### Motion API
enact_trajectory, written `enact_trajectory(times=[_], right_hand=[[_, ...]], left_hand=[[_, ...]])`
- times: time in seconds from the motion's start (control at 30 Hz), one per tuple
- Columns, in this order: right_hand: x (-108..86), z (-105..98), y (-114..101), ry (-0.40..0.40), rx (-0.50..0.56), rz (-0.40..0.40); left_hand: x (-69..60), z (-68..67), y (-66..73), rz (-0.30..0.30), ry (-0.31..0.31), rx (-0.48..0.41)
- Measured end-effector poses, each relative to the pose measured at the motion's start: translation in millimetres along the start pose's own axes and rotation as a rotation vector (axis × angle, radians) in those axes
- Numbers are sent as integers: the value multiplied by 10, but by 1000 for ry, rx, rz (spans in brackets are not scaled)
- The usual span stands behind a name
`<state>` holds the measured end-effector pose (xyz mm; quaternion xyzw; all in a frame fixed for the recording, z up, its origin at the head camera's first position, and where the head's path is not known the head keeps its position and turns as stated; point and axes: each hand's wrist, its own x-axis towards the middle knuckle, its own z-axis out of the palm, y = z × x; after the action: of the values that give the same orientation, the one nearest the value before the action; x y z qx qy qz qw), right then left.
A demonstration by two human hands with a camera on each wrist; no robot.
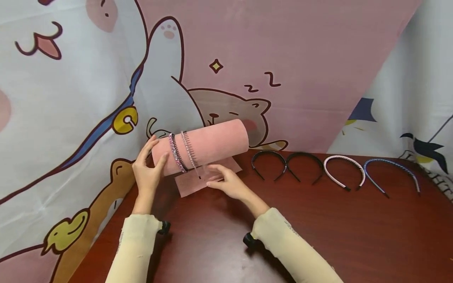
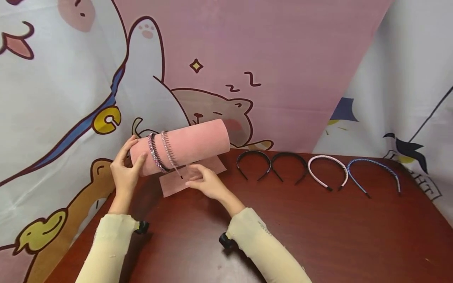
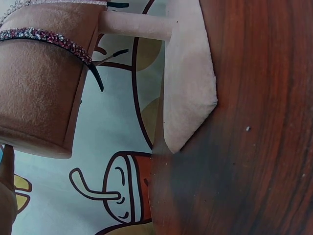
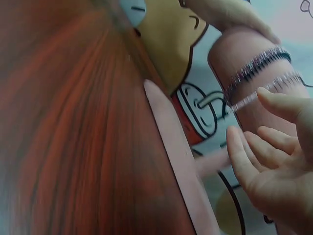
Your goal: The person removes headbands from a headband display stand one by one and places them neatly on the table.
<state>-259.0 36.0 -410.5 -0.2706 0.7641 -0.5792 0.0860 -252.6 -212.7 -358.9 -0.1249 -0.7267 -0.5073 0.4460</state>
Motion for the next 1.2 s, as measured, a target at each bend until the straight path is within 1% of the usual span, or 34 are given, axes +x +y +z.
enact_trajectory(times=[0.13,0.2,0.27,0.33,0.37,0.43,0.57,0.63,0.73,0.8,0.87,0.93,1.0,1.07,1.2], right_hand=[[125,222,-75,-39,140,44],[167,304,-95,-56,208,73],[195,362,-110,-69,247,85],[208,397,-113,-54,249,74],[211,406,-114,-31,229,57],[206,410,-119,49,154,28],[195,374,-123,261,-5,-15],[188,334,-129,347,-39,-40],[184,248,-140,455,-89,-90],[171,179,-152,529,-174,-106],[155,109,-159,591,-295,-106],[140,44,-169,633,-408,-101],[132,-19,-180,654,-489,-108],[132,-87,-204,661,-533,-131],[114,-241,-271,686,-589,-154]], left_hand=[[13,-44,-15,-8,-12,6],[20,-59,-19,-10,-6,10],[21,-71,-21,-13,3,11],[18,-80,-22,-15,4,9],[15,-82,-23,-17,1,7],[6,-84,-23,-17,-7,3],[-20,-86,-22,-20,0,3],[-35,-89,-22,-23,11,4],[-52,-93,-20,-27,20,5],[-60,-94,-19,-28,20,6],[-65,-91,-16,-27,18,6],[-63,-85,-14,-27,18,2],[-55,-74,-10,-27,18,-2],[-36,-60,-5,-27,15,-5],[-1,-27,12,-24,6,0]])
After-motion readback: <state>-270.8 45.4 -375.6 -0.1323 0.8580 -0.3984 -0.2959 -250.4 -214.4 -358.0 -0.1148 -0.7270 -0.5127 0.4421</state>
